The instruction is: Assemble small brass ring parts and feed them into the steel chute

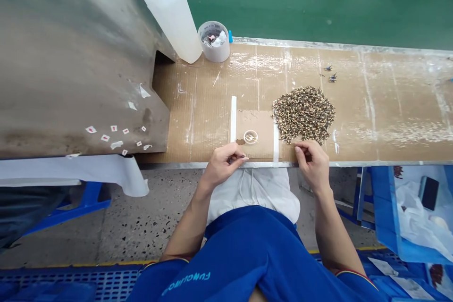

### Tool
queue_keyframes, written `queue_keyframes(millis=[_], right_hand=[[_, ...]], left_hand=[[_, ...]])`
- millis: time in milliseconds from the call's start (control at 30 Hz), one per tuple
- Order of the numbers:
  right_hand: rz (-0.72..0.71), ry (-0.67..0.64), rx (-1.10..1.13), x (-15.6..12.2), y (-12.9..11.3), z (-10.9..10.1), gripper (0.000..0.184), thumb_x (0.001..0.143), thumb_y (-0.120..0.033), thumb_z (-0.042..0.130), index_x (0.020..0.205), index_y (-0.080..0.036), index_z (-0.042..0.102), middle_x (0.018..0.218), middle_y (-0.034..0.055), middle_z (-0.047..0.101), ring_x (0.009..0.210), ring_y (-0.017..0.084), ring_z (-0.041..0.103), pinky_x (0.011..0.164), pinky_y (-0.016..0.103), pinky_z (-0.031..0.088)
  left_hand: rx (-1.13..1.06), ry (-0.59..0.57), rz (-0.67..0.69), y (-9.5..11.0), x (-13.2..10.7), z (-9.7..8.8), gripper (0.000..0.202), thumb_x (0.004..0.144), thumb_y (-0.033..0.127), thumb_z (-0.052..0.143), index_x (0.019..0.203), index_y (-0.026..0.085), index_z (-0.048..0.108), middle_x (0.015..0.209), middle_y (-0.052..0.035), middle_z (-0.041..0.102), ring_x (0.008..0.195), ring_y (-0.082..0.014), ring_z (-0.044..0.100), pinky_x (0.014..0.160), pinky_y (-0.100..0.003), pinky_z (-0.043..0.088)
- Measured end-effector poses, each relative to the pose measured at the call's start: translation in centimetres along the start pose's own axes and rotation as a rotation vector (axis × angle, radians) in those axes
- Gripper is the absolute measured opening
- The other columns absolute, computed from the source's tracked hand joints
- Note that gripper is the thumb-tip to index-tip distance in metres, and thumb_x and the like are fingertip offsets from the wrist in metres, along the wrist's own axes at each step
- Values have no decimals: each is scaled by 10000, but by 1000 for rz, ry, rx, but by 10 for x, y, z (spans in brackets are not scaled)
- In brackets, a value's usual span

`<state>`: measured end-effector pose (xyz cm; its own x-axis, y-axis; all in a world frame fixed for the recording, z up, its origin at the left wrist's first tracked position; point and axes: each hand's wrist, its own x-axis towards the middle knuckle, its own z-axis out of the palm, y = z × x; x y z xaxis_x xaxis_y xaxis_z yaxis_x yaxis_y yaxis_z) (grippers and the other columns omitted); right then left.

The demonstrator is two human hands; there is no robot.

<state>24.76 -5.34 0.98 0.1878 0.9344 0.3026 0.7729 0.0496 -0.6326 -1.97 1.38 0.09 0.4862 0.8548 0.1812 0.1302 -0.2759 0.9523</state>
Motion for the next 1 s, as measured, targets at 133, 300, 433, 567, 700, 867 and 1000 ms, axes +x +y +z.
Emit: queue_keyframes(millis=[133,300,433,567,700,867,1000], right_hand=[[26,-32,-112,8,-7,10,236,974,-422,555,895,-221,650,829,58,641,741,211,602,653,344,487],[-6,-57,-203,12,-5,15,249,983,-414,551,878,-216,658,821,62,637,742,220,598,679,360,485],[-112,-92,-252,4,-4,9,209,1006,-320,509,950,-223,686,894,84,654,821,238,607,740,380,495],[-179,-178,-261,2,-4,4,238,1017,-229,445,982,-228,681,941,89,661,865,238,600,764,377,493],[-251,-194,-254,10,0,5,243,1005,-261,469,849,-227,653,878,84,655,821,228,600,750,373,504],[-241,-83,-142,12,-2,13,224,981,-260,494,792,-232,612,822,66,689,750,202,632,683,336,513],[-82,-67,55,3,-18,21,181,973,-314,541,845,-237,644,755,31,704,643,180,644,597,306,515]], left_hand=[[19,5,2,1,0,0,208,907,251,667,733,161,598,716,-35,661,642,-122,606,535,-211,446],[27,13,11,1,-1,1,227,912,268,665,725,161,594,706,-32,656,649,-125,609,556,-220,461],[17,20,0,3,-1,2,211,902,238,671,722,157,597,702,-28,646,620,-115,586,533,-211,444],[9,19,-7,2,0,2,206,898,237,677,722,155,604,693,-26,643,607,-111,580,523,-205,438],[-4,26,-21,1,-1,3,228,906,277,669,724,155,607,691,-32,648,602,-114,581,514,-208,443],[25,52,-14,0,-3,5,192,904,255,663,744,157,620,703,-33,660,619,-118,594,525,-210,446],[77,57,-10,0,-3,5,189,911,268,659,761,158,625,694,-25,653,609,-114,588,536,-213,445]])
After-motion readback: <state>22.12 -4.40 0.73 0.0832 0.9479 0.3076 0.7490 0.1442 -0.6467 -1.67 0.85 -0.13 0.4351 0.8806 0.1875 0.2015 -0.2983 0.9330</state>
